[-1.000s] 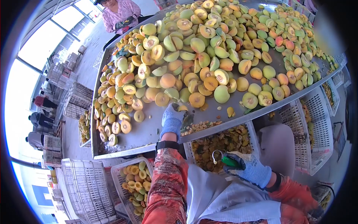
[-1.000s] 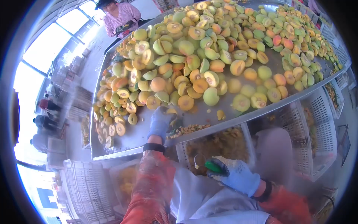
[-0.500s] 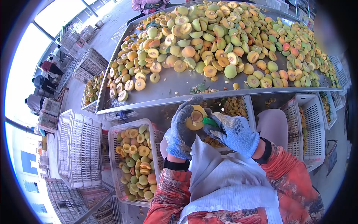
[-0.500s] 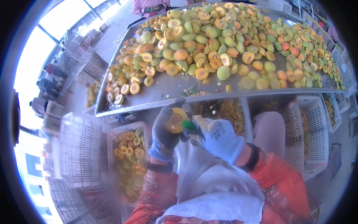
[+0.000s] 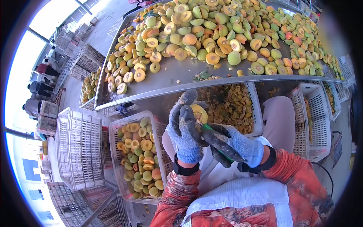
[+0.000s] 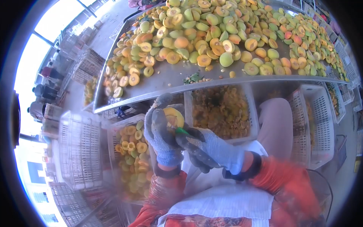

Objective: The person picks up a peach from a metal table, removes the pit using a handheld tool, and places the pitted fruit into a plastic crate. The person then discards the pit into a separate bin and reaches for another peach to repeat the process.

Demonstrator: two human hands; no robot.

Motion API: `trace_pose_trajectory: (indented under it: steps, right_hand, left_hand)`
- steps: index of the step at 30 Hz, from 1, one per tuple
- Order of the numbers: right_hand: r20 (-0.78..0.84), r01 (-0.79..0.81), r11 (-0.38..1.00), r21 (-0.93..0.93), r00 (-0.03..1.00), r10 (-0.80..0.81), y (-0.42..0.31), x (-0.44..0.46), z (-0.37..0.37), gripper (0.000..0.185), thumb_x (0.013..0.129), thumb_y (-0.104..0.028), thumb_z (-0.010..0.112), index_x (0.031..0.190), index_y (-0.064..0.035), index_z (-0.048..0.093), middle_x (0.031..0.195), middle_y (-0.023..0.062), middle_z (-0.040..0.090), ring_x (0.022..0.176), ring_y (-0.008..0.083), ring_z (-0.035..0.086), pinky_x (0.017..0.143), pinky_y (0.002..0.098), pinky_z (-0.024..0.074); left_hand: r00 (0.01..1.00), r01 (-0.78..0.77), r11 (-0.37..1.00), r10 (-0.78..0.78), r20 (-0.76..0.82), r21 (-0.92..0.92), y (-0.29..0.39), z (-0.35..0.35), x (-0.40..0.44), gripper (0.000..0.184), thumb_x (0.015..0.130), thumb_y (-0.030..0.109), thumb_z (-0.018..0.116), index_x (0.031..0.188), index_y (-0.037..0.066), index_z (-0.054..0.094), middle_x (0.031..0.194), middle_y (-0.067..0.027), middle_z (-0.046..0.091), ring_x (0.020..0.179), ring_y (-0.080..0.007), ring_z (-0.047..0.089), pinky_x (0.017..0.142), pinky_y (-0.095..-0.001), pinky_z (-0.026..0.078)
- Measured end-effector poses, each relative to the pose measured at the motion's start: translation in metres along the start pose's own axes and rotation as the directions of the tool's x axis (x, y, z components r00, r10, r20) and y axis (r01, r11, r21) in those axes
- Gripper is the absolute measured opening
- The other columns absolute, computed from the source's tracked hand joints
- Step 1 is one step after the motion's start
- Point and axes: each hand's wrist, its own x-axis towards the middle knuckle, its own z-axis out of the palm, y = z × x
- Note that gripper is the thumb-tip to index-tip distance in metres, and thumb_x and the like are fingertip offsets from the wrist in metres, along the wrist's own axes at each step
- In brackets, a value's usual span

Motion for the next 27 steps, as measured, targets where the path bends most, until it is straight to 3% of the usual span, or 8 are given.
trace_pose_trajectory:
  steps: [4,6,7,10,11,14,18,27]
  right_hand:
    - [0.210,-0.168,0.981,-0.098,0.960,0.186,-0.005,0.020,-0.030,0.042,0.086,-0.047,0.052,0.092,-0.0055,0.053,0.057,0.0057,0.053,0.041,0.0162,0.051,0.038,0.0294,0.0388]
    - [0.117,0.310,0.234,-0.922,0.797,-0.593,0.017,0.036,-0.038,0.039,0.083,-0.043,0.056,0.092,-0.0050,0.053,0.062,0.0144,0.058,0.052,0.0251,0.059,0.045,0.0363,0.0449]
    - [0.023,0.085,0.092,-0.992,0.844,-0.536,0.013,0.028,-0.028,0.036,0.080,-0.037,0.060,0.095,-0.0057,0.054,0.075,0.0218,0.060,0.065,0.0312,0.062,0.052,0.0415,0.0460]
    - [0.082,0.334,0.264,-0.905,0.745,-0.662,0.040,0.038,-0.033,0.031,0.079,-0.028,0.062,0.099,-0.0061,0.053,0.071,0.0173,0.060,0.058,0.0256,0.061,0.048,0.0371,0.0455]
    - [-0.025,0.034,0.871,-0.489,0.998,-0.053,-0.003,0.017,-0.021,0.030,0.078,-0.019,0.063,0.102,-0.0049,0.052,0.065,0.0116,0.057,0.052,0.0187,0.058,0.046,0.0314,0.0441]
    - [0.029,-0.004,0.862,-0.506,0.999,0.021,-0.008,0.015,-0.018,0.027,0.078,-0.015,0.062,0.101,-0.0043,0.051,0.061,0.0069,0.054,0.052,0.0122,0.055,0.044,0.0264,0.0423]
    - [0.010,0.363,0.455,-0.813,0.791,-0.612,0.009,0.021,-0.034,0.035,0.080,-0.035,0.064,0.097,-0.0056,0.054,0.066,0.0157,0.058,0.059,0.0312,0.060,0.053,0.0378,0.0462]
    - [-0.027,0.149,0.325,-0.934,0.878,-0.479,0.007,0.013,-0.037,0.036,0.082,-0.038,0.060,0.100,-0.0075,0.056,0.077,0.0193,0.061,0.070,0.0380,0.059,0.062,0.0430,0.0470]
  left_hand:
    - [0.967,0.255,0.961,-0.251,0.050,-0.108,-0.018,-0.012,0.003,0.040,0.092,0.027,0.042,0.114,-0.005,0.050,0.111,-0.0135,0.055,0.094,-0.0199,0.057,0.080,-0.0299,0.047]
    - [0.961,0.273,0.955,-0.266,0.077,-0.114,-0.038,-0.014,0.004,0.041,0.093,0.030,0.042,0.114,-0.004,0.051,0.111,-0.0121,0.055,0.095,-0.0190,0.057,0.078,-0.0294,0.047]
    - [0.944,0.330,0.935,-0.326,0.052,-0.126,-0.045,-0.013,0.003,0.041,0.092,0.032,0.043,0.114,-0.003,0.052,0.110,-0.0121,0.055,0.096,-0.0191,0.057,0.077,-0.0289,0.048]
    - [0.914,0.397,0.903,-0.405,-0.015,-0.167,-0.067,-0.010,-0.001,0.047,0.092,0.038,0.044,0.113,-0.003,0.052,0.104,-0.0136,0.057,0.091,-0.0213,0.059,0.072,-0.0286,0.049]
    - [0.879,0.468,0.829,-0.473,0.064,-0.306,-0.071,-0.016,-0.001,0.044,0.093,0.036,0.044,0.113,-0.002,0.053,0.105,-0.0117,0.057,0.088,-0.0198,0.059,0.074,-0.0291,0.049]
    - [0.772,0.632,0.628,-0.562,0.298,-0.453,-0.058,-0.017,0.006,0.043,0.094,0.036,0.041,0.115,0.000,0.052,0.103,-0.0108,0.058,0.085,-0.0211,0.059,0.072,-0.0288,0.050]
    - [0.804,0.554,0.658,-0.582,0.122,-0.510,-0.050,-0.006,0.011,0.060,0.090,0.048,0.042,0.116,-0.005,0.049,0.101,-0.0174,0.058,0.085,-0.0272,0.059,0.074,-0.0354,0.051]
    - [0.877,0.478,0.854,-0.475,0.066,-0.207,-0.037,0.001,0.006,0.046,0.092,0.034,0.040,0.111,-0.005,0.053,0.098,-0.0148,0.060,0.083,-0.0226,0.060,0.075,-0.0314,0.050]
